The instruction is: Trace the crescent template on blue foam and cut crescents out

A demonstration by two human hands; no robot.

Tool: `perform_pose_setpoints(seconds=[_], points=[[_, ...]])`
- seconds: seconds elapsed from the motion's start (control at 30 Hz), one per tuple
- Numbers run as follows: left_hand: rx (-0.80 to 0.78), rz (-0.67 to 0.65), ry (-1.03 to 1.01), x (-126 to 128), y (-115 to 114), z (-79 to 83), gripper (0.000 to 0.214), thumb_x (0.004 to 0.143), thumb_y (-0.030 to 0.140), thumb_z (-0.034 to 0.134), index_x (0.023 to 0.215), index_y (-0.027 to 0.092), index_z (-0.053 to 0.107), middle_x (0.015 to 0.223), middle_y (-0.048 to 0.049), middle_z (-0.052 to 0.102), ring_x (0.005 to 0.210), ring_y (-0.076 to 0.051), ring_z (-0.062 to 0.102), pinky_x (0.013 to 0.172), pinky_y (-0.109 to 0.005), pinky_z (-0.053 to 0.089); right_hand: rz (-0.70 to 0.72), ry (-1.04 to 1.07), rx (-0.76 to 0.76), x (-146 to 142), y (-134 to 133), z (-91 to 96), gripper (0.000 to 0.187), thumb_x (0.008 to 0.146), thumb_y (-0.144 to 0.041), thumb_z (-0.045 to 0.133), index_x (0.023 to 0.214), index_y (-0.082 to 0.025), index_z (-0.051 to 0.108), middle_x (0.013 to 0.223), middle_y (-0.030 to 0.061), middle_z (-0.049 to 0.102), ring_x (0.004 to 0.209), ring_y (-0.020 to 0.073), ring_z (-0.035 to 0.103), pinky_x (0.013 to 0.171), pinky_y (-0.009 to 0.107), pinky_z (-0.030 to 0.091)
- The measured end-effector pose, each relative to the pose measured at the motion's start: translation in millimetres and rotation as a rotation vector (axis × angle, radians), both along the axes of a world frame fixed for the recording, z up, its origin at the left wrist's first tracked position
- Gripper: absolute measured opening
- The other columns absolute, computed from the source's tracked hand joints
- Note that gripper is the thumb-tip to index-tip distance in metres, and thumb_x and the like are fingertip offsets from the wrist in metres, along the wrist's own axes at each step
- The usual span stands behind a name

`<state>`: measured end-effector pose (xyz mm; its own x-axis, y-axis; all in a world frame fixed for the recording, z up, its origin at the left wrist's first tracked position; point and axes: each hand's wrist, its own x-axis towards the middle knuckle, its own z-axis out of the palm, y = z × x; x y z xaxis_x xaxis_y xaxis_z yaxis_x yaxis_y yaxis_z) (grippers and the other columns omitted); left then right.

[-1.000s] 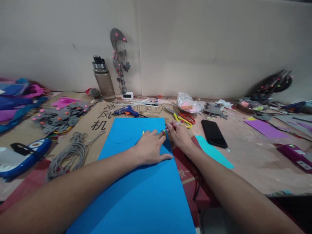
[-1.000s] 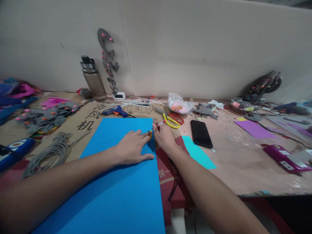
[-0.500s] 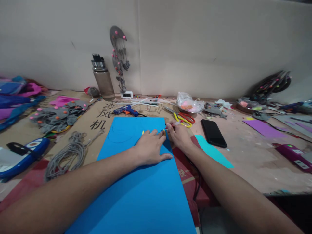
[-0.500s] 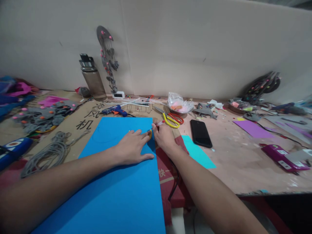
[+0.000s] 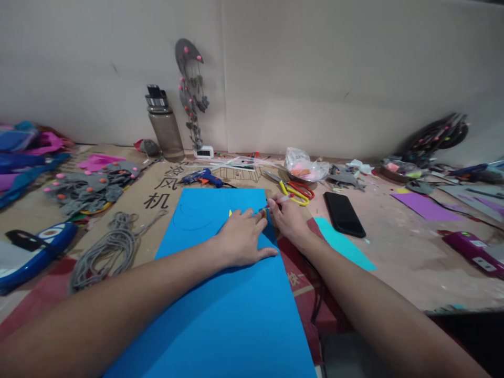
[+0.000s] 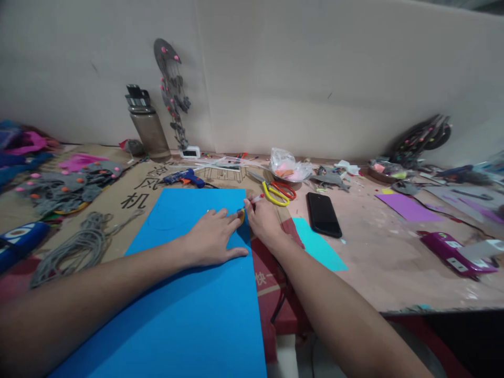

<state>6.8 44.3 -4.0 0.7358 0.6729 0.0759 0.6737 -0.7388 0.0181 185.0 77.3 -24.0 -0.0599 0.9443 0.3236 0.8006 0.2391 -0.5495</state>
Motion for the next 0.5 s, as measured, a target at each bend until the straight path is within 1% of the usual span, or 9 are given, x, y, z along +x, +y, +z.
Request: perform_pose_setpoints(seconds=[0.27,0.5], points=[[0.003,-0.002,0.001,1.1,0.1,1.4,0.084,0.088,0.076,0.04,0.136,0.009,0.057,0.147,-0.0183,0.055,0.122,-0.04,0.053,0.096,-0.056,0.044,0.013,0.013,-0.01,-1.4,-1.0,1.3,0.027,0.099,-0.032,0.041,0.084,-0.019,0.06,0.07,0.0053,0.065,0.064,0.019,0.059,0.064,0.028,0.039],[-0.006,-0.002,-0.006,0.3,0.1,1.8,0.081,0.087,0.076,0.041,0.135,0.012,0.057,0.144,-0.0182,0.057,0.121,-0.039,0.054,0.096,-0.055,0.043,0.014,0.03,-0.006,-1.9,-2.4,2.6,0.026,0.099,-0.032,0.042,0.083,-0.019,0.057,0.069,0.0043,0.063,0.062,0.0185,0.057,0.063,0.028,0.039]])
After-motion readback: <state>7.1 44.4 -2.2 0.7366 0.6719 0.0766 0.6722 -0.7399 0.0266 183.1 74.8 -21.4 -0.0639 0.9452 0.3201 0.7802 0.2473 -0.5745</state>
